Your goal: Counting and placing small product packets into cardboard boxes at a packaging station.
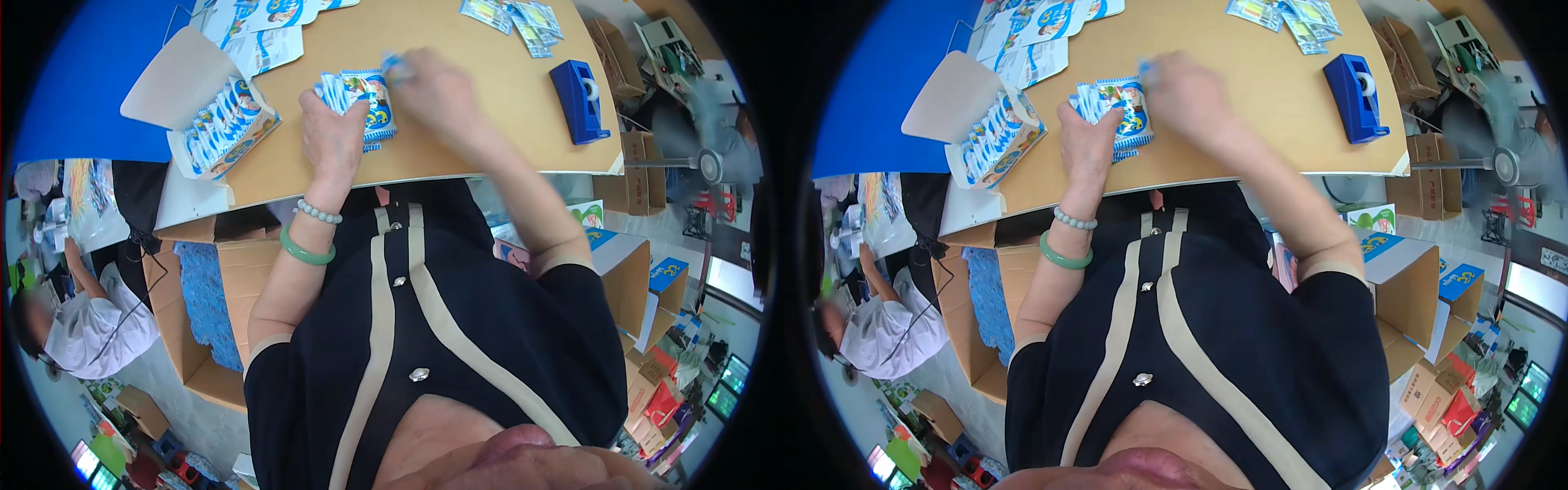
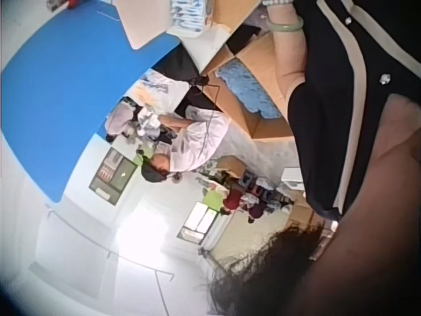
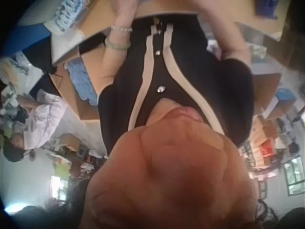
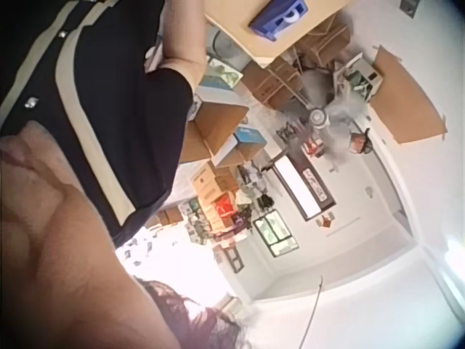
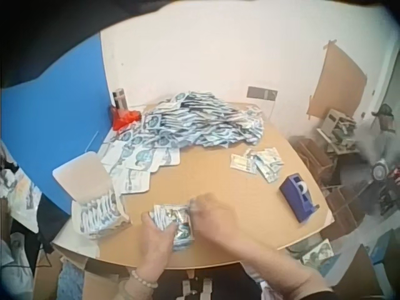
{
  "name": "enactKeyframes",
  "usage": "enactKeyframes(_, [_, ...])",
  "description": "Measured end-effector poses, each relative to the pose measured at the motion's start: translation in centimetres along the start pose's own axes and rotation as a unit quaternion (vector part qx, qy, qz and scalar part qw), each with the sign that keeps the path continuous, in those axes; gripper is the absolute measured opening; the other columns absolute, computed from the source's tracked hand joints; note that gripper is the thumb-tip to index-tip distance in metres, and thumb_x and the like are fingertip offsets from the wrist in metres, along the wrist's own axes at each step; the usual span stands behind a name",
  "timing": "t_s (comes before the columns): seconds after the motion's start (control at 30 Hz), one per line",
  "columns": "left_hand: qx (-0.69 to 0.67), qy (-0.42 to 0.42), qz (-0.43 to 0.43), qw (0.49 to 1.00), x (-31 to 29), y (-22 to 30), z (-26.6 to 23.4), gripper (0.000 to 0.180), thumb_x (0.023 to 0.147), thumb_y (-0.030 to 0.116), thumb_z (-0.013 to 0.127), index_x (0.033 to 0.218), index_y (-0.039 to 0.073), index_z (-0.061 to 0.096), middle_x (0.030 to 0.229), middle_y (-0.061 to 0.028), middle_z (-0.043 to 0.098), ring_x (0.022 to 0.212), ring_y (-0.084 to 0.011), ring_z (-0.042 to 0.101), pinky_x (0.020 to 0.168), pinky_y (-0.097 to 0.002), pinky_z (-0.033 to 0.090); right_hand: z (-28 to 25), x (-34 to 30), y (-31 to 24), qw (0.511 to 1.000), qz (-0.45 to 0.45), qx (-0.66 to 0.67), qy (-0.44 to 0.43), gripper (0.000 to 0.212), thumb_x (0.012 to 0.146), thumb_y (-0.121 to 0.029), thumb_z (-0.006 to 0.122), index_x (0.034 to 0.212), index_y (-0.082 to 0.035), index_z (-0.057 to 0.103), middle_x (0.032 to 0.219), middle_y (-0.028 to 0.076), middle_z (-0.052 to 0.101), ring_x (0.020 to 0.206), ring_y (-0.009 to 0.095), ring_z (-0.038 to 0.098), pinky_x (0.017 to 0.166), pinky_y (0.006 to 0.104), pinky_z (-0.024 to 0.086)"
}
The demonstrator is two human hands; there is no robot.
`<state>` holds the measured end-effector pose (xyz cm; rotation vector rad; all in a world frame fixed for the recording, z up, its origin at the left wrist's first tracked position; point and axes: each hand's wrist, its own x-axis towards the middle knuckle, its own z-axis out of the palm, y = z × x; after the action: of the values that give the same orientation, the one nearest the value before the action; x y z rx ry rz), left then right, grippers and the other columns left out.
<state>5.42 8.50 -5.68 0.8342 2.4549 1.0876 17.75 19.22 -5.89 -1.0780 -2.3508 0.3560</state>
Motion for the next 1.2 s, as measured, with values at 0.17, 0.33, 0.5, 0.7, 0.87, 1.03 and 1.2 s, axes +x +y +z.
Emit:
enactKeyframes(0.17, [-0.077, 0.031, 0.015, 0.996, 0.6, -1.8, 0.9, 0.067, 0.079, 0.042, 0.075, 0.117, -0.003, 0.044, 0.109, -0.0246, 0.060, 0.102, -0.0410, 0.061, 0.085, -0.0484, 0.048, 1.4, -1.9, -5.1, 0.987, 0.033, 0.136, -0.083, 0.021, 0.094, -0.018, 0.053, 0.109, -0.003, 0.058, 0.099, 0.017, 0.061, 0.090, 0.035, 0.064, 0.078, 0.0431, 0.054])
enactKeyframes(0.33, [-0.084, 0.011, 0.003, 0.996, 0.5, -0.6, 1.0, 0.071, 0.078, 0.046, 0.076, 0.116, -0.004, 0.044, 0.110, -0.0236, 0.060, 0.102, -0.0402, 0.061, 0.085, -0.0479, 0.048, 1.8, -1.7, -3.4, 0.899, 0.045, 0.422, -0.109, 0.018, 0.094, -0.009, 0.051, 0.109, -0.003, 0.058, 0.099, 0.009, 0.061, 0.088, 0.021, 0.065, 0.072, 0.0342, 0.055])
enactKeyframes(0.5, [-0.019, 0.032, 0.019, 0.999, -0.1, 0.6, 0.7, 0.072, 0.075, 0.044, 0.080, 0.116, -0.005, 0.045, 0.109, -0.0233, 0.062, 0.098, -0.0368, 0.064, 0.082, -0.0441, 0.050, 0.4, -1.3, -1.3, 0.724, 0.217, 0.613, -0.232, 0.026, 0.092, -0.005, 0.053, 0.117, -0.004, 0.059, 0.101, 0.005, 0.064, 0.086, 0.010, 0.062, 0.068, 0.0248, 0.053])
enactKeyframes(0.7, [-0.014, 0.039, -0.007, 0.999, -0.6, 0.9, 0.2, 0.070, 0.071, 0.035, 0.083, 0.117, -0.002, 0.045, 0.109, -0.0208, 0.062, 0.101, -0.0361, 0.062, 0.084, -0.0460, 0.049, -1.2, 4.8, 6.3, 0.967, 0.099, 0.233, -0.037, 0.034, 0.087, -0.010, 0.061, 0.121, -0.008, 0.064, 0.097, 0.005, 0.072, 0.086, 0.017, 0.068, 0.076, 0.0320, 0.055])
enactKeyframes(0.87, [-0.017, 0.035, -0.002, 0.999, -0.6, 0.9, 0.0, 0.069, 0.071, 0.034, 0.083, 0.117, -0.001, 0.045, 0.108, -0.0201, 0.062, 0.101, -0.0359, 0.062, 0.084, -0.0461, 0.049, -4.0, 9.4, 19.1, 0.889, 0.145, -0.340, 0.270, 0.041, 0.086, -0.025, 0.060, 0.124, -0.011, 0.059, 0.106, 0.021, 0.068, 0.098, 0.036, 0.066, 0.086, 0.0458, 0.051])
enactKeyframes(1.03, [-0.009, 0.034, -0.022, 0.999, -1.3, -0.3, -0.6, 0.069, 0.071, 0.035, 0.083, 0.117, -0.001, 0.045, 0.108, -0.0198, 0.062, 0.101, -0.0361, 0.062, 0.085, -0.0464, 0.049, -1.8, 7.5, 18.9, 0.940, 0.183, -0.288, -0.011, 0.039, 0.088, -0.025, 0.056, 0.123, -0.009, 0.058, 0.104, 0.023, 0.067, 0.096, 0.037, 0.065, 0.085, 0.0461, 0.050])
enactKeyframes(1.2, [-0.006, 0.038, -0.015, 0.999, -0.5, -1.0, -0.9, 0.069, 0.071, 0.036, 0.082, 0.116, -0.001, 0.045, 0.109, -0.0192, 0.062, 0.102, -0.0367, 0.062, 0.085, -0.0471, 0.049, -5.1, 3.6, 12.0, 0.977, 0.177, -0.117, -0.010, 0.029, 0.090, -0.018, 0.052, 0.111, -0.002, 0.063, 0.100, 0.023, 0.067, 0.092, 0.034, 0.065, 0.085, 0.0398, 0.051])
